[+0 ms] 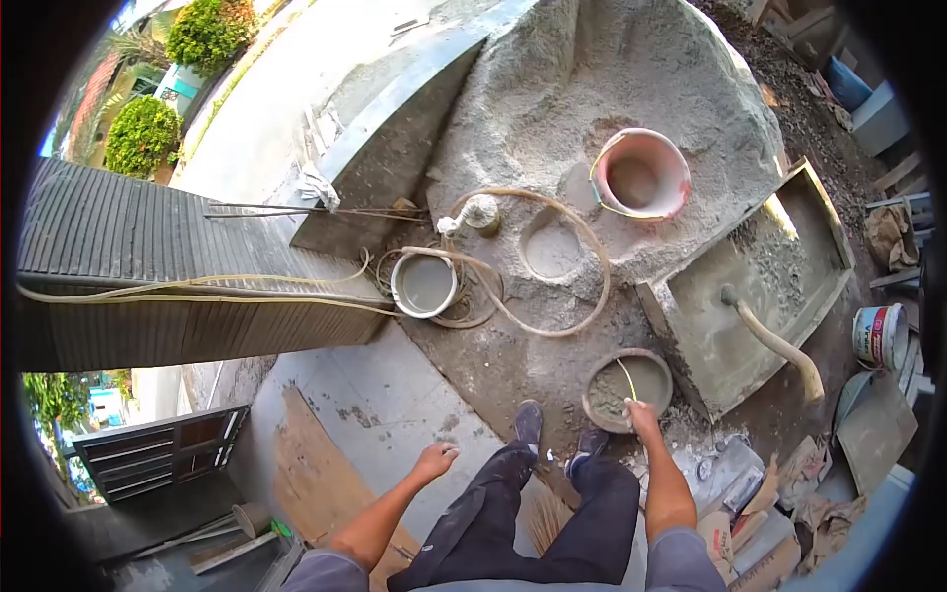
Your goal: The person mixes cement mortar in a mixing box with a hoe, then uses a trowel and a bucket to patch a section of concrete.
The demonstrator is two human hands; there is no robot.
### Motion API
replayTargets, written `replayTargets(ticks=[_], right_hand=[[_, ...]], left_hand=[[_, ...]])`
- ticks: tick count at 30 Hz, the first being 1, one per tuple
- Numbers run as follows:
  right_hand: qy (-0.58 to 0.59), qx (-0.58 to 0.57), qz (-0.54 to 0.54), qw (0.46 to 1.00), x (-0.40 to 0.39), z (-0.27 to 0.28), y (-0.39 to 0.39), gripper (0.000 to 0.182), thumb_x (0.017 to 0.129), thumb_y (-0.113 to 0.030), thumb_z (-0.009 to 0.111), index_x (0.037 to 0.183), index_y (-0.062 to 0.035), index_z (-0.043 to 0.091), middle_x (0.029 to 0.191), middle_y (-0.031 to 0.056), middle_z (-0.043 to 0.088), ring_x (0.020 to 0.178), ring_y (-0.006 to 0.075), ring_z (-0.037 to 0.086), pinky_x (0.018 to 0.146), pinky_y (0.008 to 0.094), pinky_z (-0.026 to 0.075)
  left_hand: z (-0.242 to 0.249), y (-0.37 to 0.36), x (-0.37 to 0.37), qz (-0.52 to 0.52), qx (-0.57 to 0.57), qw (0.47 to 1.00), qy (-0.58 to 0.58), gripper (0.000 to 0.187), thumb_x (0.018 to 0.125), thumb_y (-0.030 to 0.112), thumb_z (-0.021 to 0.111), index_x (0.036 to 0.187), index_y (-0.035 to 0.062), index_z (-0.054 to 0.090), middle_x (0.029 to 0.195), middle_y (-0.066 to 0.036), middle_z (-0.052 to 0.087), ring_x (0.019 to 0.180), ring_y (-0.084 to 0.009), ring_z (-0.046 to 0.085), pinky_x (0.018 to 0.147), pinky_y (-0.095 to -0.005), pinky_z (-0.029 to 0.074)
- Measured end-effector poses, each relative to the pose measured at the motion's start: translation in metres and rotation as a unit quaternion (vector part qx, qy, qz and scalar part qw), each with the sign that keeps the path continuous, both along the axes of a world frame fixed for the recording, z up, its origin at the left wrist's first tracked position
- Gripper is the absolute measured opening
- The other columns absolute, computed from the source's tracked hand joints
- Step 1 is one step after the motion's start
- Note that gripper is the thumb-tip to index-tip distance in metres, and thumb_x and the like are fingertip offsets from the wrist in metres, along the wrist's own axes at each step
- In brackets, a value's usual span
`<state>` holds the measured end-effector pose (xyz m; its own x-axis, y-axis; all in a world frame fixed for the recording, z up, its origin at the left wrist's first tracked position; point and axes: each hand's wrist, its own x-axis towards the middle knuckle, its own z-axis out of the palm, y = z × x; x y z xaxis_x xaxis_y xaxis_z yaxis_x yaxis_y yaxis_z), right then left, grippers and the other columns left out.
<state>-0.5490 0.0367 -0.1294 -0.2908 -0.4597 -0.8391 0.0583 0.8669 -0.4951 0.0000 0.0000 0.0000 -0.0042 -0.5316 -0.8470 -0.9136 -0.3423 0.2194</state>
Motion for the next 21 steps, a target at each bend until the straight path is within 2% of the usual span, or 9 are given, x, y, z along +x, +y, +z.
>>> replayTargets(ticks=[1,2,3,6,11,15,18,20,21], right_hand=[[0.011,0.008,-0.010,1.000,-0.014,-0.023,0.006,0.040,0.093,-0.037,0.061,0.066,-0.0074,0.057,0.052,0.0023,0.049,0.041,0.0139,0.046,0.041,0.0322,0.038],[0.048,0.011,-0.039,0.998,-0.027,-0.052,0.013,0.038,0.092,-0.035,0.062,0.068,-0.0045,0.061,0.056,0.0019,0.051,0.047,0.0131,0.047,0.046,0.0338,0.039],[0.043,-0.020,-0.034,0.998,0.049,-0.023,-0.003,0.038,0.090,-0.033,0.062,0.068,-0.0030,0.061,0.057,0.0022,0.052,0.050,0.0136,0.047,0.049,0.0346,0.039],[0.149,-0.021,0.009,0.989,0.032,-0.007,0.002,0.033,0.085,-0.027,0.063,0.071,0.0027,0.064,0.060,0.0033,0.056,0.059,0.0148,0.048,0.059,0.0365,0.040],[0.113,-0.020,0.055,0.992,0.013,0.012,-0.016,0.028,0.084,-0.024,0.064,0.076,0.0022,0.066,0.060,0.0037,0.053,0.054,0.0149,0.046,0.053,0.0375,0.038],[0.108,0.008,0.057,0.993,0.015,0.069,-0.041,0.023,0.083,-0.021,0.064,0.075,0.0000,0.065,0.058,0.0036,0.050,0.047,0.0165,0.044,0.045,0.0374,0.035],[0.116,-0.002,0.067,0.991,0.015,0.115,-0.040,0.019,0.082,-0.021,0.065,0.074,-0.0037,0.061,0.056,0.0023,0.045,0.044,0.0166,0.042,0.043,0.0367,0.035],[0.073,0.020,0.054,0.996,0.039,0.155,-0.049,0.017,0.083,-0.022,0.063,0.078,-0.0064,0.057,0.057,0.0011,0.041,0.043,0.0164,0.039,0.042,0.0342,0.035],[0.085,0.027,0.066,0.994,0.052,0.174,-0.055,0.017,0.084,-0.022,0.062,0.078,-0.0072,0.056,0.057,0.0009,0.040,0.043,0.0161,0.038,0.041,0.0337,0.034]], left_hand=[[-0.020,-0.014,-0.013,0.005,-0.017,1.000,0.008,0.040,0.091,0.038,0.056,0.109,0.0054,0.071,0.109,-0.022,0.068,0.106,-0.0367,0.063,0.091,-0.0425,0.049],[-0.049,0.008,0.026,0.046,-0.030,0.998,-0.019,0.038,0.090,0.037,0.057,0.108,0.0059,0.071,0.108,-0.021,0.069,0.106,-0.0371,0.064,0.091,-0.0428,0.049],[0.029,0.016,0.138,0.087,-0.054,0.991,-0.088,0.037,0.090,0.036,0.058,0.107,0.0063,0.071,0.107,-0.021,0.069,0.105,-0.0374,0.064,0.091,-0.0431,0.049],[0.038,0.077,0.220,0.221,-0.076,0.964,-0.125,0.035,0.087,0.033,0.058,0.104,0.0060,0.072,0.099,-0.018,0.071,0.098,-0.0348,0.066,0.086,-0.0410,0.050],[0.110,0.134,0.239,0.405,-0.092,0.902,-0.117,0.029,0.087,0.027,0.061,0.097,0.0025,0.073,0.080,-0.006,0.070,0.073,-0.0159,0.064,0.069,-0.0327,0.051],[0.130,0.229,0.273,0.487,-0.108,0.856,-0.139,0.031,0.088,0.028,0.061,0.094,-0.0004,0.072,0.072,-0.007,0.067,0.062,-0.0165,0.063,0.058,-0.0324,0.049],[0.159,0.320,0.299,0.487,-0.055,0.859,-0.148,0.023,0.089,0.029,0.062,0.094,0.0070,0.065,0.073,-0.005,0.064,0.063,-0.0164,0.061,0.053,-0.0350,0.049],[0.198,0.378,0.292,0.644,0.014,0.755,-0.125,0.025,0.088,0.031,0.062,0.097,0.0088,0.065,0.075,-0.005,0.064,0.066,-0.0198,0.063,0.058,-0.0412,0.052],[0.202,0.418,0.295,0.671,0.019,0.725,-0.154,0.027,0.087,0.034,0.062,0.099,0.0111,0.064,0.076,-0.005,0.063,0.067,-0.0211,0.063,0.063,-0.0450,0.053]])
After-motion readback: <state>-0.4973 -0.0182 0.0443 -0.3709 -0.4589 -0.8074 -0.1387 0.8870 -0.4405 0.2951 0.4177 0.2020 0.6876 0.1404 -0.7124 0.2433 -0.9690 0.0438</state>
